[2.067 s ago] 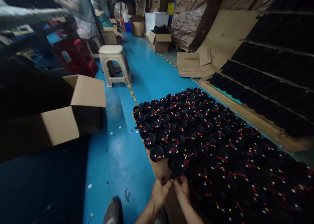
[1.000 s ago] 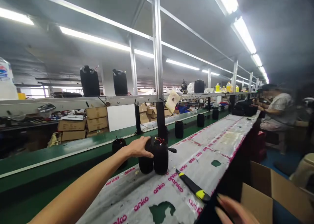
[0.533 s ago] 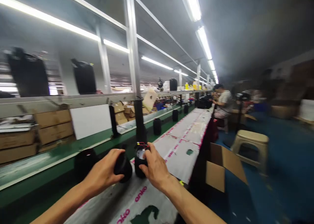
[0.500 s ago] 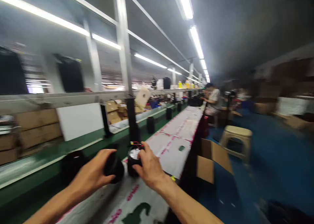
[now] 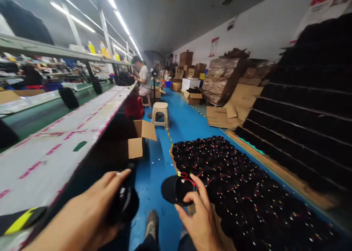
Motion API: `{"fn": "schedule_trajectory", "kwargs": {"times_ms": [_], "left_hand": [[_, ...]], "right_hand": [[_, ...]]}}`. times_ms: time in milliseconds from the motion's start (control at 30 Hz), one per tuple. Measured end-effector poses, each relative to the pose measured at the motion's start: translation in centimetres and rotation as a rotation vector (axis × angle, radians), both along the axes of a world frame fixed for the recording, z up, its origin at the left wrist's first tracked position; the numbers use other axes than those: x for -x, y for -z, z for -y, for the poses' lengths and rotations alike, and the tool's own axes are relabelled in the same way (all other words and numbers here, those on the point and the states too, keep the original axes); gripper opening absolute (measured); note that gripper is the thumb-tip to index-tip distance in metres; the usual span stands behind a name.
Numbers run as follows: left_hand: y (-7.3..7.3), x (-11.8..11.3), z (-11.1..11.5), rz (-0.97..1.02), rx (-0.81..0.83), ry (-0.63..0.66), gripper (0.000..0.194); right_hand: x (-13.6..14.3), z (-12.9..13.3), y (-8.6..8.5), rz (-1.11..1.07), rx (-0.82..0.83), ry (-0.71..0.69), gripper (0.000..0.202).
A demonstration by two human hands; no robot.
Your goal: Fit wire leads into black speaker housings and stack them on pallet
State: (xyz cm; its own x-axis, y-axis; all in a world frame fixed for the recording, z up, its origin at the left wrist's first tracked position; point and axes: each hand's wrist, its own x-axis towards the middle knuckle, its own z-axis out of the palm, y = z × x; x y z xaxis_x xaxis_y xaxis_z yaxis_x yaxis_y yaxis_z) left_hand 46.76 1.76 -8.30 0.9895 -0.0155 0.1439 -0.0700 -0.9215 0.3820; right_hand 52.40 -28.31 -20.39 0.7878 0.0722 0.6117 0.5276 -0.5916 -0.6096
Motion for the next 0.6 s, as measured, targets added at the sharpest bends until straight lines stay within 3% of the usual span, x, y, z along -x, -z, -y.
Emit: {"fn": "schedule_trajectory", "kwargs": {"times_ms": [33,100,200,300,433,500,600], "left_hand": [[1.8,-2.8,2.8,-0.093,-0.057,0.064,0.094],[6.5,-8.4,8.5,-0.245,-0.112,0.198,0.077],[15.3,-15.7,15.5,-0.357,-0.136,0.252,0.067],[24.1,-21.1,20.2,-0.434,-0.162,0.247,0.043],[33.3,-26.1,24.9,-0.459,-0.175,0.254,0.040],[36.7,-28.1,27.0,-0.450,-0.178,0.272,0.041],[40.6,-30.7,29.8,-0.428,-0.185,0.307,0.042]], "right_hand": [[-0.9,2.6,3.1,-0.029,0.074,0.062,0.012],[-2.2,7.4,9.3,-0.054,0.166,0.164,0.007],[-3.7,13.2,17.3,-0.112,0.209,0.250,0.008],[-5.7,17.0,23.8,-0.157,0.267,0.242,0.005],[-9.2,19.7,30.3,-0.248,0.375,0.227,0.008],[-11.1,20.5,32.8,-0.291,0.443,0.239,0.011],[-13.7,21.1,35.8,-0.331,0.541,0.251,0.012]]}}
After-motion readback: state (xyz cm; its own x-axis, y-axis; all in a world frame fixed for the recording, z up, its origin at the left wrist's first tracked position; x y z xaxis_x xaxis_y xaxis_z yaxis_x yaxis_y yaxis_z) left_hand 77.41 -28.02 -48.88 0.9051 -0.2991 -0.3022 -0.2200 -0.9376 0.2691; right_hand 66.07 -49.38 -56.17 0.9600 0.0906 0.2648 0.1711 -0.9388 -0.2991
